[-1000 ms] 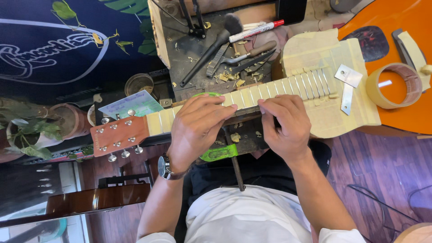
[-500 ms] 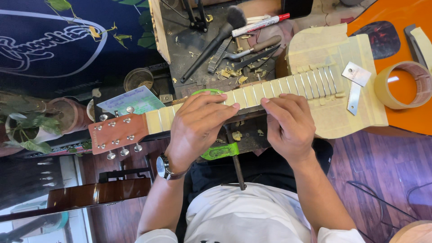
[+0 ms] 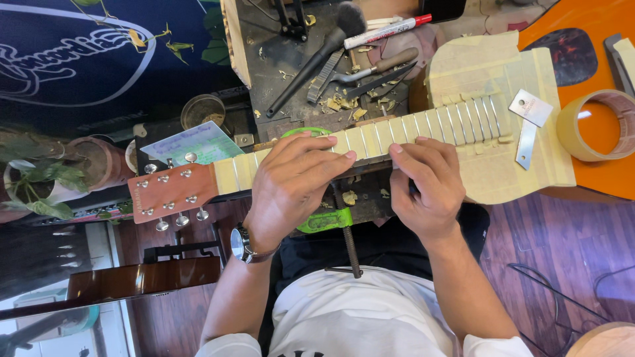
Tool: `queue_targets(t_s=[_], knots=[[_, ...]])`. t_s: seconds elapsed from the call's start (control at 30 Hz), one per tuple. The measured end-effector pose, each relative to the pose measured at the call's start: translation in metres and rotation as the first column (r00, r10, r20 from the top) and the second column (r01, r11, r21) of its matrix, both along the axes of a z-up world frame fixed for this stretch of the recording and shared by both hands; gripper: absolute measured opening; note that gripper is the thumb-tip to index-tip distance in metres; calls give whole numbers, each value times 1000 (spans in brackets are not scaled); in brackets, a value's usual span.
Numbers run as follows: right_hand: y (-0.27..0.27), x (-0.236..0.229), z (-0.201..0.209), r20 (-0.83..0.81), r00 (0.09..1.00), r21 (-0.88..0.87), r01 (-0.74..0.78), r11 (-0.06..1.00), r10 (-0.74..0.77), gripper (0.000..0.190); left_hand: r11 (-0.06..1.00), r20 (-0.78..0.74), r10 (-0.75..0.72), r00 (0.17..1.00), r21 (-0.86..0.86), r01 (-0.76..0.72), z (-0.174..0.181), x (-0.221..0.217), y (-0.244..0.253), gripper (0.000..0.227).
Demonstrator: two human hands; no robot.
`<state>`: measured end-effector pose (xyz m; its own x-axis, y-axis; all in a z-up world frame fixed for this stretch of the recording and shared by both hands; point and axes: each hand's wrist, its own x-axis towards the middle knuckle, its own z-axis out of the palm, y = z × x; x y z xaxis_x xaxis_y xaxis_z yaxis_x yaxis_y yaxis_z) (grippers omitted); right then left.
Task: The person installs metal frets onto a guitar neck by hand, pressing each fret into its slot and checking alignment. They use a red marker to mark positions on the fretboard and a metal ruler to measure spacing between frets.
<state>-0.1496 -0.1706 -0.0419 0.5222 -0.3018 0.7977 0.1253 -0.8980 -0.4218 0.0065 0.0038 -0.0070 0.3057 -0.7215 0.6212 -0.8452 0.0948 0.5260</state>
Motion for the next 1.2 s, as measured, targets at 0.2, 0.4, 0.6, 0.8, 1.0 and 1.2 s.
queue_targets(t_s=[0.2,0.4,0.6,0.8,1.0,1.2], knots=[[0,0,0,2,1000,57,3,998,-4,28,1000,13,14,1000,-25,-14,-3,-1,-1,26],[2,2,1,17,1000,78,11,997,-13,24,1000,22,13,1000,-25,-12,-1,-2,-1,29],[-1,2,-5,24,1000,35,8,999,-9,26,1000,27,8,1000,-14,-8,0,-4,-2,30],[-1,4,-4,49,999,32,-6,999,5,26,999,57,-3,998,-34,5,1,-3,-3,30],[-1,-1,-4,51,998,78,-46,996,42,24,998,75,0,997,-57,4,0,-5,-1,30],[-3,0,-6,50,998,52,-36,998,33,23,998,92,2,996,-59,4,1,-5,0,30]])
